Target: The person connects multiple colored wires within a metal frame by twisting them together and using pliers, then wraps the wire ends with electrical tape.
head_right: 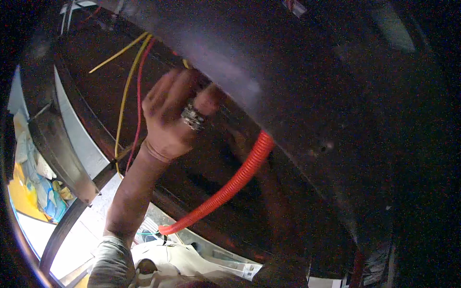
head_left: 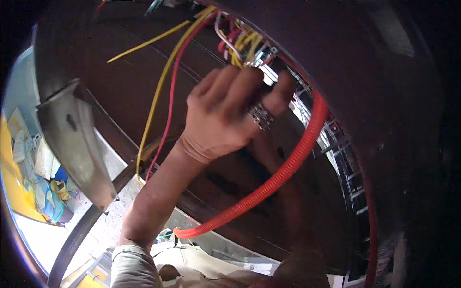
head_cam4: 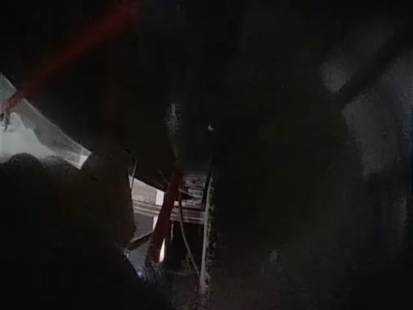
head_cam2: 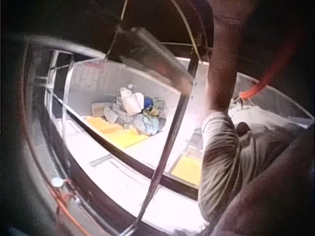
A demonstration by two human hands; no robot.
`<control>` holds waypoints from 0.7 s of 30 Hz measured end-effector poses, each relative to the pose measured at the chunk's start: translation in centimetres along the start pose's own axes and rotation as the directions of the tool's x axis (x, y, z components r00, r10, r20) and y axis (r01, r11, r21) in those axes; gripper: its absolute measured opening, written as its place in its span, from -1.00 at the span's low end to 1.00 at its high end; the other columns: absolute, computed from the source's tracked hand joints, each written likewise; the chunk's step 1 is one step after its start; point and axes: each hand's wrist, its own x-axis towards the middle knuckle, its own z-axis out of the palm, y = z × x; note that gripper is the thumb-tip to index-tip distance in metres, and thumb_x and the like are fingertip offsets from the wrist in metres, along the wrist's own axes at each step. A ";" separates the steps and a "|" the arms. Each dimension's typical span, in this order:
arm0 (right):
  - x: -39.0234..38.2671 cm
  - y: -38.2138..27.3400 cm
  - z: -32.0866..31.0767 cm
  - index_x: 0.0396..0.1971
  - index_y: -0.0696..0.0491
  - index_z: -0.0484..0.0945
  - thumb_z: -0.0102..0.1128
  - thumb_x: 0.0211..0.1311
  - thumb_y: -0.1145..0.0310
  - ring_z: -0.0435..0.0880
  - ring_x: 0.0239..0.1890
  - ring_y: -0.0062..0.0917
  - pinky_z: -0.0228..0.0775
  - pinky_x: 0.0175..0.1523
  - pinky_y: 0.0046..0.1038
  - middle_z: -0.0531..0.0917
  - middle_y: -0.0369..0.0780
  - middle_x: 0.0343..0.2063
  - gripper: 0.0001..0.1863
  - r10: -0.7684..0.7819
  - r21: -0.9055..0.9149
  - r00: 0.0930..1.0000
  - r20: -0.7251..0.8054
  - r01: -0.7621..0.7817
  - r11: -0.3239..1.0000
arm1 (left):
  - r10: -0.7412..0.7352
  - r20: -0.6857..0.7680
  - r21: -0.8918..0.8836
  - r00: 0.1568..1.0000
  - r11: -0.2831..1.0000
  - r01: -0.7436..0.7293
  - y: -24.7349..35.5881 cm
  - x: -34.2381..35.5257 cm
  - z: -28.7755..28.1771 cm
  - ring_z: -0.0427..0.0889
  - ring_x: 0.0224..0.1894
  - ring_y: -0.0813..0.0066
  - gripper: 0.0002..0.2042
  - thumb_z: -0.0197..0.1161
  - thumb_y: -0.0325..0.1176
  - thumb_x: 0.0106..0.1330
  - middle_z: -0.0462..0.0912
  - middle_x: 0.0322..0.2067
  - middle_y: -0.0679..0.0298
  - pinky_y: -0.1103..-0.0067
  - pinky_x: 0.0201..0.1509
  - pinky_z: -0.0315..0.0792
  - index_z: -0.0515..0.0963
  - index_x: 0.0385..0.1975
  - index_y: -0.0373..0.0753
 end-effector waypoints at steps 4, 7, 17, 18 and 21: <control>0.1 -2.3 -0.6 -0.15 0.14 0.60 0.16 0.28 0.32 0.59 -0.03 -0.14 0.37 0.13 -0.25 0.64 -0.02 -0.13 -0.76 0.032 -0.011 0.997 0.066 -0.031 0.999 | -0.037 -0.044 -0.019 0.998 0.999 0.036 -0.3 -0.7 0.1 0.53 -0.46 0.49 -0.58 0.30 -0.39 -0.02 0.59 -0.34 0.31 0.56 -0.47 0.39 0.56 -0.06 -0.17; 0.5 -3.8 -0.3 -0.12 0.13 0.61 0.15 0.29 0.29 0.56 0.04 -0.10 0.34 0.20 -0.22 0.63 -0.02 -0.06 -0.73 0.033 -0.011 0.994 0.105 -0.032 0.999 | -0.082 -0.041 0.020 0.996 0.996 0.083 -1.0 -1.1 -0.8 0.54 -0.45 0.49 -0.60 0.27 -0.41 0.01 0.64 -0.28 0.27 0.54 -0.45 0.37 0.57 -0.07 -0.17; 1.8 -7.4 -5.3 -0.08 0.11 0.56 0.17 0.33 0.48 0.61 -0.07 -0.57 0.43 0.01 -0.57 0.62 -0.20 -0.10 -0.80 0.222 0.615 0.899 -0.376 0.064 0.786 | -0.332 -0.104 -0.170 0.937 0.935 0.312 0.3 -1.3 -1.7 0.65 -0.25 0.30 -0.64 0.20 -0.64 0.03 0.61 -0.03 0.08 0.48 -0.24 0.52 0.56 -0.12 -0.22; 2.3 -9.5 -6.6 -0.02 0.10 0.54 0.16 0.34 0.50 0.60 -0.07 -0.63 0.41 0.03 -0.60 0.61 -0.24 -0.06 -0.77 0.225 0.653 0.844 -0.487 0.180 0.736 | -0.452 -0.091 -0.324 0.887 0.856 0.403 0.4 -1.8 -1.8 0.66 -0.20 0.29 -0.64 0.13 -0.71 0.04 0.58 0.00 0.04 0.50 -0.19 0.54 0.55 -0.14 -0.24; 3.0 -13.3 -8.8 0.07 0.07 0.48 0.17 0.32 0.53 0.57 0.00 -0.58 0.39 0.09 -0.56 0.60 -0.22 -0.03 -0.68 0.199 0.644 0.827 -0.525 0.234 0.728 | -0.588 -0.026 -0.483 0.809 0.716 0.504 0.9 -2.2 -2.3 0.66 -0.16 0.35 -0.64 -0.01 -0.79 0.07 0.55 0.01 -0.01 0.56 -0.16 0.55 0.53 -0.17 -0.29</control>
